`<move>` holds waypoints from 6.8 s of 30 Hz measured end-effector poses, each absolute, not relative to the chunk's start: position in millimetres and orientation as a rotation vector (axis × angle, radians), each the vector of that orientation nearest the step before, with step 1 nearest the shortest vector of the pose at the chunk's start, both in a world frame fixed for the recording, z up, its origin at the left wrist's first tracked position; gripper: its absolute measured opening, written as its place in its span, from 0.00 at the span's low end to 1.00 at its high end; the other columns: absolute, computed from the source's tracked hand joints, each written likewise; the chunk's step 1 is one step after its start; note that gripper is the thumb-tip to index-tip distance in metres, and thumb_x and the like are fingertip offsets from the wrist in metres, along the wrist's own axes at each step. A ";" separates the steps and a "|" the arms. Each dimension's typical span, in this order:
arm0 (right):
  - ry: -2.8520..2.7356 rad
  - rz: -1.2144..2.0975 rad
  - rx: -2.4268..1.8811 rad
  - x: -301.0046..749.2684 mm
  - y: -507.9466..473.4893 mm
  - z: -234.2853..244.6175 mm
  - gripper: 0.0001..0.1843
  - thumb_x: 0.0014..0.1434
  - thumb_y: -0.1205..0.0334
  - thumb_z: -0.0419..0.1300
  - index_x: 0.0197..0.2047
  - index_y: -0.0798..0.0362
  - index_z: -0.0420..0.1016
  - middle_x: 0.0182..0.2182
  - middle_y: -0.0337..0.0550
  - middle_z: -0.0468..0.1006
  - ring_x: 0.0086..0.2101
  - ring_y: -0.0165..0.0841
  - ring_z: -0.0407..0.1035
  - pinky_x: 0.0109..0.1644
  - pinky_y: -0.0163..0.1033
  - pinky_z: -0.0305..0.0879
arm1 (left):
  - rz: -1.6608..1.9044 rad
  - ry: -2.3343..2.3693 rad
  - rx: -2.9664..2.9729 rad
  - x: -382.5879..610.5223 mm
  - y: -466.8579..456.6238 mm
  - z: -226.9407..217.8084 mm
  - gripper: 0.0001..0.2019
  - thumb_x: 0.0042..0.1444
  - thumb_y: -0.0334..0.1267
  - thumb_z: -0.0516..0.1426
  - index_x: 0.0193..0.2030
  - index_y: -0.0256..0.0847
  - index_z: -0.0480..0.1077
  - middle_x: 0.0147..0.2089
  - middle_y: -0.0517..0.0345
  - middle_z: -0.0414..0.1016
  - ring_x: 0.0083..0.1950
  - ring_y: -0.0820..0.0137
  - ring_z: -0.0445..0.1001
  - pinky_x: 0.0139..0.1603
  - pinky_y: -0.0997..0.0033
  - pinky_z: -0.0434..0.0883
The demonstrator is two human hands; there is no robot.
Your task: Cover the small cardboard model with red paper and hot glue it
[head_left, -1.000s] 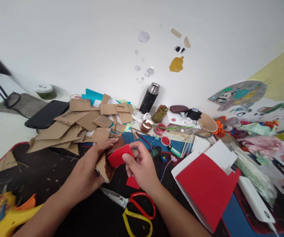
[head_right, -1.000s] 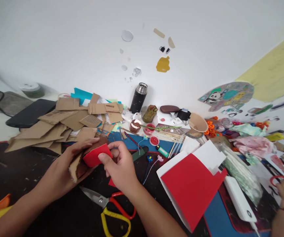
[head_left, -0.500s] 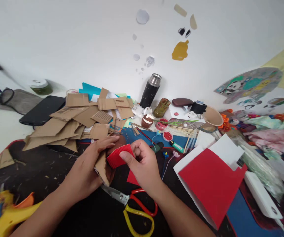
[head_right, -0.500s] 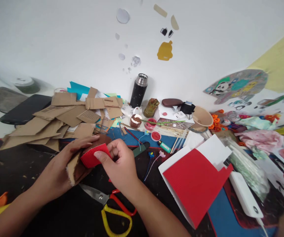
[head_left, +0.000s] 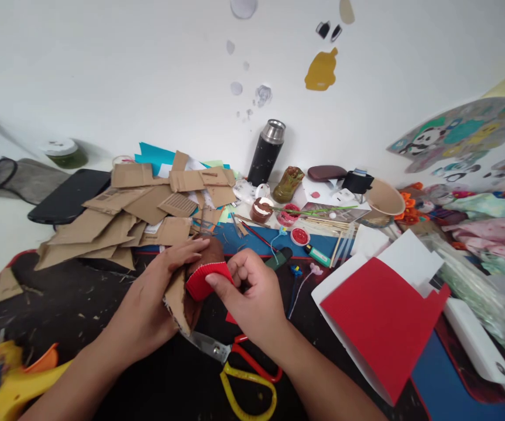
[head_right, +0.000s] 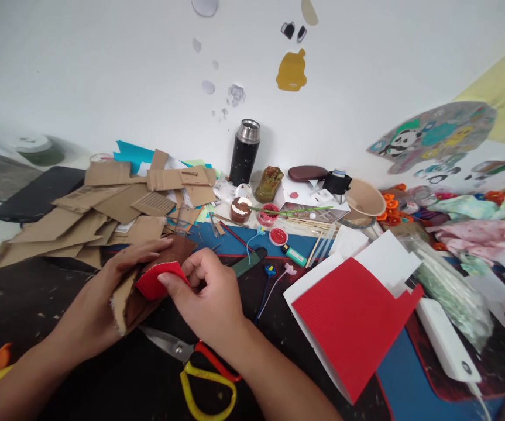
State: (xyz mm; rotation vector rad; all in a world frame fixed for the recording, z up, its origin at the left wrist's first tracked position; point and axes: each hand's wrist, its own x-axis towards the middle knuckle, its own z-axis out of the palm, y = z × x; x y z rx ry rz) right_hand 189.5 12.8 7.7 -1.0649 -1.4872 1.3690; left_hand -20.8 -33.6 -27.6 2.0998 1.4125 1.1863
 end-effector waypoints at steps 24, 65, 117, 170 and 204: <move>-1.532 1.359 -1.176 188.7 11.8 -10.6 0.21 0.61 0.47 0.75 0.42 0.44 0.68 0.31 0.33 0.75 0.28 0.32 0.67 0.31 0.36 0.61 | 1.210 1.458 2.239 -17.2 -28.6 -24.1 0.26 0.74 0.37 0.64 0.75 0.50 0.64 0.75 0.40 0.79 0.76 0.50 0.80 0.74 0.45 0.80; -1.513 1.422 -1.260 188.8 11.2 -8.5 0.26 0.59 0.49 0.77 0.38 0.44 0.62 0.31 0.29 0.69 0.28 0.31 0.62 0.32 0.37 0.56 | 1.184 1.507 2.281 -6.4 -27.4 -23.5 0.28 0.72 0.34 0.65 0.74 0.55 0.64 0.76 0.45 0.77 0.77 0.48 0.78 0.74 0.36 0.80; -1.325 1.555 -1.058 190.6 8.9 -6.5 0.29 0.63 0.37 0.74 0.37 0.45 0.62 0.29 0.30 0.65 0.28 0.30 0.60 0.33 0.37 0.60 | 1.250 1.540 2.217 -6.2 -32.7 -27.2 0.25 0.72 0.36 0.65 0.71 0.52 0.66 0.73 0.43 0.80 0.73 0.47 0.82 0.71 0.38 0.82; -1.433 1.487 -1.054 190.6 12.9 2.2 0.25 0.60 0.45 0.76 0.40 0.45 0.64 0.30 0.29 0.64 0.30 0.31 0.58 0.34 0.38 0.55 | 1.416 1.432 2.185 -6.5 -35.0 -17.5 0.22 0.71 0.31 0.64 0.69 0.48 0.70 0.71 0.43 0.80 0.72 0.56 0.82 0.72 0.54 0.80; -2.045 1.095 -0.898 198.0 12.6 51.5 0.27 0.74 0.54 0.67 0.73 0.46 0.72 0.70 0.54 0.81 0.68 0.47 0.78 0.75 0.56 0.72 | 1.412 1.193 1.491 -1.5 -42.8 6.9 0.20 0.65 0.50 0.73 0.60 0.52 0.79 0.70 0.43 0.82 0.65 0.47 0.87 0.61 0.49 0.88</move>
